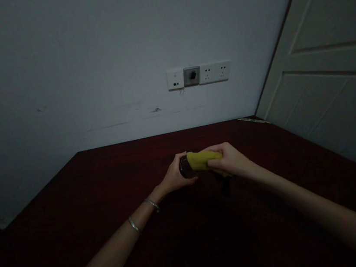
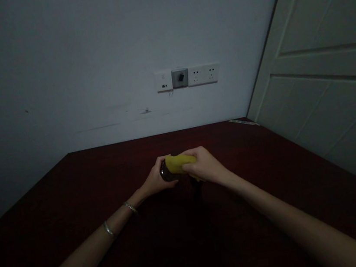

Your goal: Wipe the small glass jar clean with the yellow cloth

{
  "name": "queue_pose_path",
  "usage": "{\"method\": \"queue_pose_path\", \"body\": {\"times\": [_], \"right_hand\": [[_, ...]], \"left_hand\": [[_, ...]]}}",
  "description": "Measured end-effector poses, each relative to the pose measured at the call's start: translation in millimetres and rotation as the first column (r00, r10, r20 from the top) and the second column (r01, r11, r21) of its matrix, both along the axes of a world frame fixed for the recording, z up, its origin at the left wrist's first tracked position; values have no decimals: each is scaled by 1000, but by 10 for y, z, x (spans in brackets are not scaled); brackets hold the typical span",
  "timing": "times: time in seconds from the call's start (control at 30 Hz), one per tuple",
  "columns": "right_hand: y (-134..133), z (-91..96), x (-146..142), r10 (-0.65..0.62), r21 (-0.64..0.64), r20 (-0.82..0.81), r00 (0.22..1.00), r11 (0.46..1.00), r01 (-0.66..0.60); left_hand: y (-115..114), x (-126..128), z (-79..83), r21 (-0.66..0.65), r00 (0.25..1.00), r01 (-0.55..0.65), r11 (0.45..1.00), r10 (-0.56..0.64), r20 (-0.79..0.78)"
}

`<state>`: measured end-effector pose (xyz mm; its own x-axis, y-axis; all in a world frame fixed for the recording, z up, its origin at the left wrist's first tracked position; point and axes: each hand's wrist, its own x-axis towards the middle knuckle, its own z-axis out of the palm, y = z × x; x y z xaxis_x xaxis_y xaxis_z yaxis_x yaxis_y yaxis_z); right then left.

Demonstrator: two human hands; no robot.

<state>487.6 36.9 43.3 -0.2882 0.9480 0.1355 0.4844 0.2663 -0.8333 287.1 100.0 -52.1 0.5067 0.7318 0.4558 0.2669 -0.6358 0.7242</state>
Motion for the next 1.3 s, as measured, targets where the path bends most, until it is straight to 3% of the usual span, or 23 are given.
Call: {"method": "queue_pose_path", "body": {"times": [0.07,0.13,0.2,0.27,0.37,0.57,0.77,0.93,1.13,1.3], "right_hand": [[-70,-56,-1,-52,339,158,986,941,-5],[-121,-142,-37,-76,525,388,919,837,-153],[-147,-228,-100,-109,529,621,777,789,-312],[-148,-288,-175,-158,491,761,629,774,-399],[-123,-309,-273,-211,477,819,534,768,-427],[-48,-207,-313,-77,387,789,609,833,-396],[13,-101,-293,108,288,659,744,878,-382],[33,26,-299,188,146,649,737,920,-364],[58,146,-255,344,61,534,772,896,-441],[-71,261,-115,436,-115,479,762,892,-437]], "left_hand": [[-17,-2,-1,-33,999,-29,999,30,18],[-38,3,9,-37,999,-41,998,42,18],[-55,7,26,-23,999,-35,999,36,16],[-58,4,44,6,999,-32,999,32,26],[-30,-17,58,78,997,-48,996,43,60],[66,-64,58,316,999,8,949,-20,32],[100,-106,122,399,998,62,915,-53,-33],[111,-155,185,441,993,106,891,-75,-86],[114,-134,158,514,976,216,830,-172,-133],[132,-177,217,561,965,259,786,-188,-182]]}}
